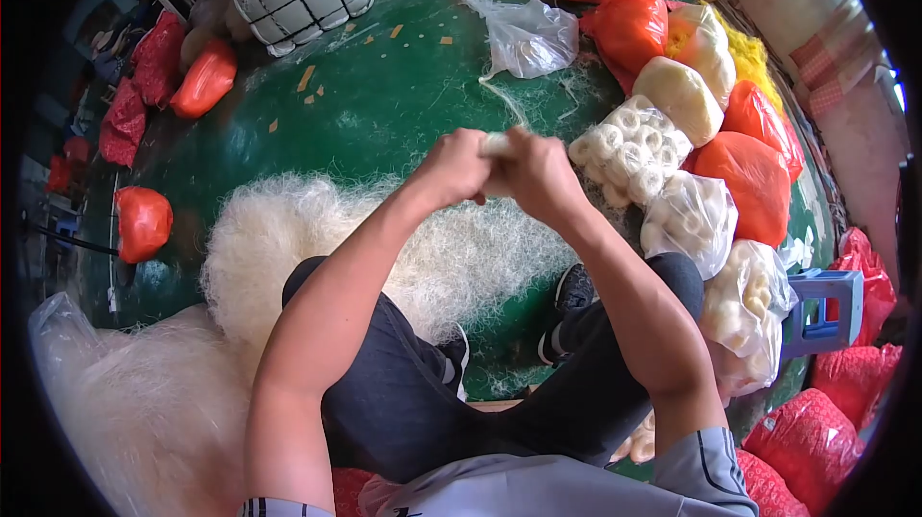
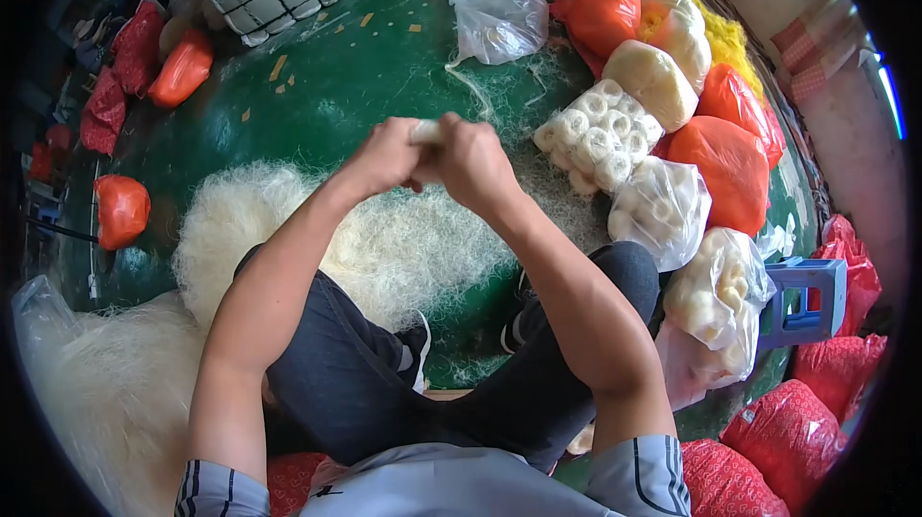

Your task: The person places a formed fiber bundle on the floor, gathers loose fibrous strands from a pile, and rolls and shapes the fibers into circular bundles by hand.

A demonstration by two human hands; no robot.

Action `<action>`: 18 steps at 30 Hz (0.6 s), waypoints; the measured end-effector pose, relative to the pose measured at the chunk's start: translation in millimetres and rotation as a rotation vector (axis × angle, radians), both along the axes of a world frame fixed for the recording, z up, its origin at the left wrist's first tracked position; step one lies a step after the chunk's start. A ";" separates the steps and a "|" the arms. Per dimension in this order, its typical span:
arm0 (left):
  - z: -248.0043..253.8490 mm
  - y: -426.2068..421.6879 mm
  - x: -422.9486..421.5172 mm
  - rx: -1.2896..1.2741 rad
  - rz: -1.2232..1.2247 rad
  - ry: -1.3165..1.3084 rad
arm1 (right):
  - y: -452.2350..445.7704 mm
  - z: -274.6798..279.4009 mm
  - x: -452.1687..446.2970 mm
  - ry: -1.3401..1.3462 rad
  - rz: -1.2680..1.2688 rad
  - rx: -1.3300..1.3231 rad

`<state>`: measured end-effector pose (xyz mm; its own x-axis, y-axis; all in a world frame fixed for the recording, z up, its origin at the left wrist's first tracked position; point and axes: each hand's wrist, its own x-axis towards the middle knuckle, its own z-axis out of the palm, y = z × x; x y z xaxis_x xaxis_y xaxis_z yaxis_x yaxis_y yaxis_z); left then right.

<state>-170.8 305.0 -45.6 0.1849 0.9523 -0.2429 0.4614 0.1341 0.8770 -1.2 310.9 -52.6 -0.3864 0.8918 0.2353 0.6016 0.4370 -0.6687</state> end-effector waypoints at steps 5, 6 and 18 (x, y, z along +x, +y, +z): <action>-3.7 4.8 -5.9 -0.028 -0.051 0.052 | -1.4 4.5 0.2 0.137 0.023 0.113; -0.2 4.7 -6.6 -0.049 -0.029 -0.058 | -1.9 16.2 -1.0 0.150 -0.022 -0.066; 11.7 -5.0 1.9 0.119 -0.009 -0.081 | 0.6 22.8 1.7 0.185 -0.053 -0.294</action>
